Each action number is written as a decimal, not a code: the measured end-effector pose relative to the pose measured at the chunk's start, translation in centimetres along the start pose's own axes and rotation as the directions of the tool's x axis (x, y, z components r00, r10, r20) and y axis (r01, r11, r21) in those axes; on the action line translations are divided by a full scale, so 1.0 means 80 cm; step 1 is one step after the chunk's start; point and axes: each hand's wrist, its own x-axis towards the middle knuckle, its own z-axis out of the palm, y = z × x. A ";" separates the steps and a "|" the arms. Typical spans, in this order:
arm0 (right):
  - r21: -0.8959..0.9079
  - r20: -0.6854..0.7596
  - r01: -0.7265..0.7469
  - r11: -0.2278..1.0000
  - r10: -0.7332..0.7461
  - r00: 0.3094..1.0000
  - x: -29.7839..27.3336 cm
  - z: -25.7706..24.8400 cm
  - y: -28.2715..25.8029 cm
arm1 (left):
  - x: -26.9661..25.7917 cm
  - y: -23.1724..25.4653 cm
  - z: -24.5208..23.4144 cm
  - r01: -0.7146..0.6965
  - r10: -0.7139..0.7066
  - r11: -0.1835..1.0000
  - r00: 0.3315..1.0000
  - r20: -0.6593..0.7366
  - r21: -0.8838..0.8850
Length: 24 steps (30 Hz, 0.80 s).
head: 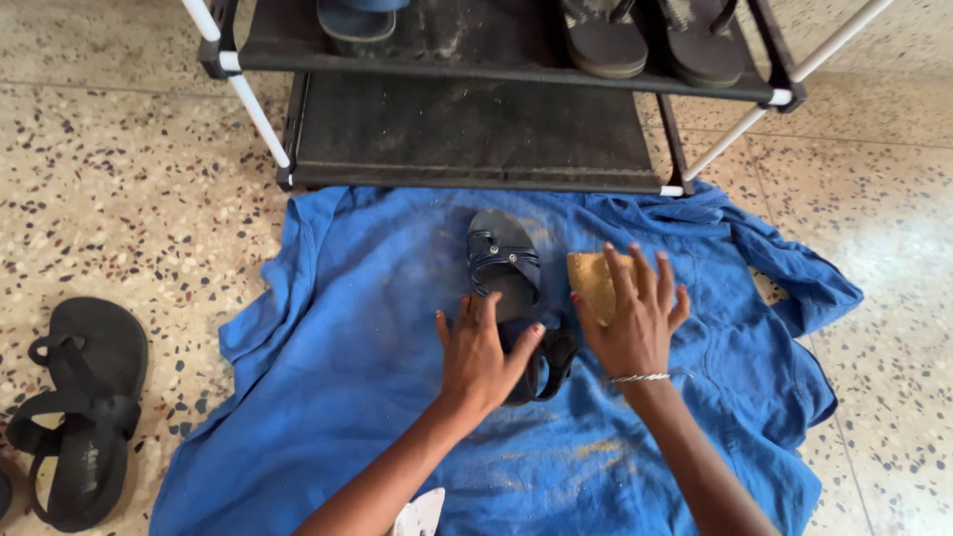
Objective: The person wipes a dark blue sandal with a cloth on a blue cloth spread on the floor. The person scrubs the straps and sole, then places the sandal on a shoe rack and picks up another sandal to continue wiping.
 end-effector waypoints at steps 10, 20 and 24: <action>0.318 0.211 -0.018 0.948 -0.052 0.976 -0.008 0.053 0.066 | -0.015 -0.010 0.000 0.077 -0.079 0.996 0.995 0.066 0.035; 0.561 0.113 -0.067 0.825 0.004 0.994 -0.013 -0.008 -0.006 | 0.009 -0.029 -0.052 0.015 -0.013 0.998 0.999 0.038 -0.055; 0.453 0.130 0.110 0.885 -0.188 0.974 -0.012 -0.012 -0.043 | 0.019 -0.026 -0.038 0.029 -0.023 0.996 0.998 -0.065 0.079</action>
